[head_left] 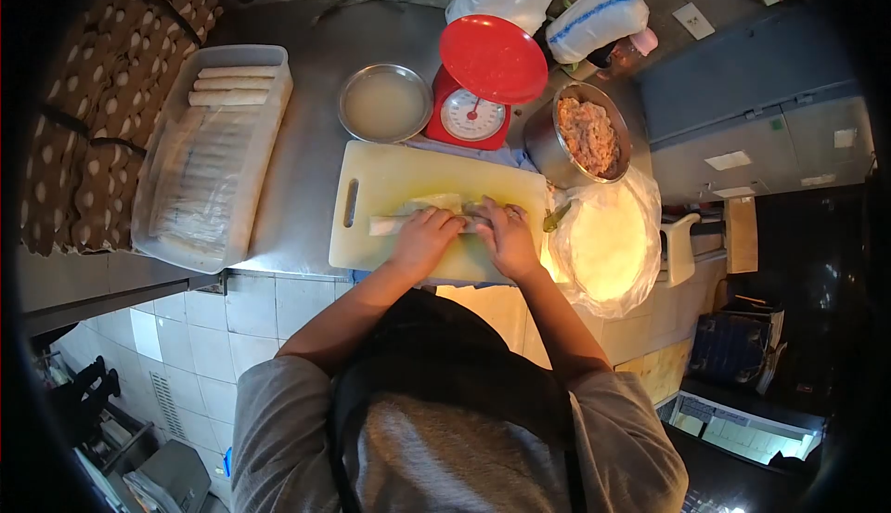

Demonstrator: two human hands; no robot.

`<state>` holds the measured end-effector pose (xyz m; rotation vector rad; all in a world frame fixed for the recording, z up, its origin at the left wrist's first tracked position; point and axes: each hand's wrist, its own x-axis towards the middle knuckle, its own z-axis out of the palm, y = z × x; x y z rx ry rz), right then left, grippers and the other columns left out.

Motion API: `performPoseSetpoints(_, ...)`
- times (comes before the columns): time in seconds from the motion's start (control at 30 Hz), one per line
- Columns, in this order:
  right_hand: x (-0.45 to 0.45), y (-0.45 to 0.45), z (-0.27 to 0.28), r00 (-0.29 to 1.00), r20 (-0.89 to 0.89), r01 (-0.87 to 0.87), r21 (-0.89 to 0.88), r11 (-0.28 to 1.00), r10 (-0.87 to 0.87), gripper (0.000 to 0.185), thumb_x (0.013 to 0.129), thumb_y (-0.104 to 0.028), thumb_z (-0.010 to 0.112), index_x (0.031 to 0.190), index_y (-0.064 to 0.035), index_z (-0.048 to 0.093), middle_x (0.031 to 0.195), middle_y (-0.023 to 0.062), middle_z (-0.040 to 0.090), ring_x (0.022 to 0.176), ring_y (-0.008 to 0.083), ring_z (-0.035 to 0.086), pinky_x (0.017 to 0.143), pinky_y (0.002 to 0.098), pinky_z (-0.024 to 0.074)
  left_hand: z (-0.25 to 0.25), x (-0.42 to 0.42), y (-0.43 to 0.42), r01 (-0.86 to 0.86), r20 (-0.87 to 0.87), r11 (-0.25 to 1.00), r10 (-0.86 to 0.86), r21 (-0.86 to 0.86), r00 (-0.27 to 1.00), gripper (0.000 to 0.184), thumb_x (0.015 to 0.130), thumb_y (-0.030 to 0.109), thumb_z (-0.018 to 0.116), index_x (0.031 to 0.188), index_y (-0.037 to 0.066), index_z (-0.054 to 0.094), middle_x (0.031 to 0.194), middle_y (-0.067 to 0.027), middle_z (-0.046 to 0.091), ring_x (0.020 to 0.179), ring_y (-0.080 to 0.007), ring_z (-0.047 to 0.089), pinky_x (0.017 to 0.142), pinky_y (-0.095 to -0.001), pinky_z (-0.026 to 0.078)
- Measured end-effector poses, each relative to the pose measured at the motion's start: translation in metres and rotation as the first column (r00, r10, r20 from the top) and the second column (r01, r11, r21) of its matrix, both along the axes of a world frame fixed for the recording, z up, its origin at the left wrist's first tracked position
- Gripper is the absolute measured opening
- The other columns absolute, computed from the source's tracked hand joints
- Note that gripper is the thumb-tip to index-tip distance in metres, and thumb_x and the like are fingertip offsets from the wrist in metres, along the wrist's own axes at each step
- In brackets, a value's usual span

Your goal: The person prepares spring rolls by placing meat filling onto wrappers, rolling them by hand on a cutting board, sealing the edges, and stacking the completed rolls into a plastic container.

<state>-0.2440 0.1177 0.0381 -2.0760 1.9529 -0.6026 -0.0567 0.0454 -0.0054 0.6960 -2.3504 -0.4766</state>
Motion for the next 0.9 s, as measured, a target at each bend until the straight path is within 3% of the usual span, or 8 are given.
performPoseSetpoints(0.13,-0.02,0.005,0.01,0.997,-0.013,0.071,0.081,0.994,-0.07,0.046,0.088,-0.017,0.06,0.129,-0.0026,0.045,0.101,0.0118,0.068,0.096,0.0295,0.061,0.098,0.0452,0.0339,0.001,0.0,0.0,-0.001,0.032,1.0,0.001,0.0,0.999,0.03,0.072,0.016,0.069,0.102,0.013,0.065,0.097,-0.0033,0.06,0.092,-0.0236,0.057,0.08,-0.0371,0.047)
performPoseSetpoints(0.17,-0.023,0.006,0.007,0.998,0.02,0.062,-0.024,0.998,-0.061,0.042,0.083,-0.013,0.065,0.122,-0.0055,0.053,0.096,0.0095,0.068,0.093,0.0291,0.061,0.094,0.0422,0.0375,0.001,-0.001,-0.001,-0.001,0.037,1.0,0.0,0.01,0.999,0.03,0.072,0.016,0.069,0.102,0.013,0.065,0.096,-0.0037,0.061,0.092,-0.0239,0.058,0.081,-0.0371,0.047)
performPoseSetpoints(0.27,-0.022,0.001,0.015,0.991,0.02,-0.13,-0.123,0.984,0.134,0.028,0.08,-0.014,0.068,0.107,-0.008,0.064,0.091,0.0055,0.065,0.091,0.0281,0.059,0.087,0.0409,0.0408,0.015,-0.004,-0.02,0.064,0.103,0.984,-0.082,0.168,0.991,0.025,0.074,0.015,0.07,0.098,0.009,0.068,0.093,-0.0069,0.066,0.087,-0.0251,0.062,0.082,-0.0359,0.049)
performPoseSetpoints(0.37,-0.015,-0.014,0.02,0.99,0.035,-0.134,-0.071,0.988,0.137,0.018,0.076,-0.012,0.071,0.093,-0.0099,0.069,0.087,0.0028,0.061,0.09,0.0254,0.056,0.08,0.0387,0.0417,0.035,-0.009,-0.051,0.103,0.119,0.738,-0.242,0.667,0.963,0.02,0.077,0.014,0.071,0.094,0.004,0.07,0.09,-0.0122,0.069,0.083,-0.0269,0.066,0.08,-0.035,0.051)
performPoseSetpoints(0.47,-0.038,-0.029,-0.015,0.987,0.125,-0.096,-0.033,0.995,0.1,0.016,0.075,-0.015,0.071,0.09,-0.0102,0.07,0.085,0.0023,0.059,0.088,0.0237,0.054,0.076,0.0381,0.0411,0.0,-0.015,-0.085,0.168,0.006,0.569,-0.292,0.805,0.957,0.018,0.079,0.014,0.07,0.093,0.003,0.07,0.09,-0.0143,0.07,0.082,-0.0267,0.068,0.076,-0.0334,0.053)
performPoseSetpoints(0.6,-0.039,-0.04,-0.009,0.998,-0.009,-0.06,-0.066,0.996,0.06,0.018,0.074,-0.018,0.07,0.091,-0.0107,0.07,0.086,0.0019,0.059,0.09,0.0239,0.055,0.077,0.0381,0.0415,0.012,-0.024,-0.087,0.09,0.275,0.869,-0.25,0.487,0.928,0.018,0.077,0.018,0.07,0.092,0.009,0.07,0.086,-0.0116,0.069,0.083,-0.0303,0.065,0.077,-0.0396,0.051)
performPoseSetpoints(0.7,-0.024,-0.038,-0.007,0.985,-0.049,-0.171,-0.137,0.976,0.166,0.027,0.075,-0.019,0.069,0.1,-0.0098,0.067,0.092,0.0035,0.059,0.092,0.0244,0.056,0.081,0.0394,0.042,0.005,-0.018,-0.064,0.119,0.222,0.985,-0.145,0.127,0.964,0.022,0.075,0.018,0.07,0.095,0.01,0.069,0.089,-0.0105,0.066,0.087,-0.0307,0.062,0.08,-0.0403,0.05)
performPoseSetpoints(0.9,-0.008,-0.027,-0.012,0.947,-0.237,-0.246,-0.093,0.965,0.218,0.039,0.078,-0.017,0.064,0.115,-0.0056,0.058,0.103,0.0085,0.056,0.102,0.0255,0.053,0.089,0.04,0.0404,0.016,-0.005,-0.034,0.024,0.109,0.992,-0.037,0.12,0.993,0.035,0.073,0.017,0.071,0.107,0.009,0.065,0.101,-0.0119,0.063,0.095,-0.0314,0.059,0.086,-0.0421,0.047)
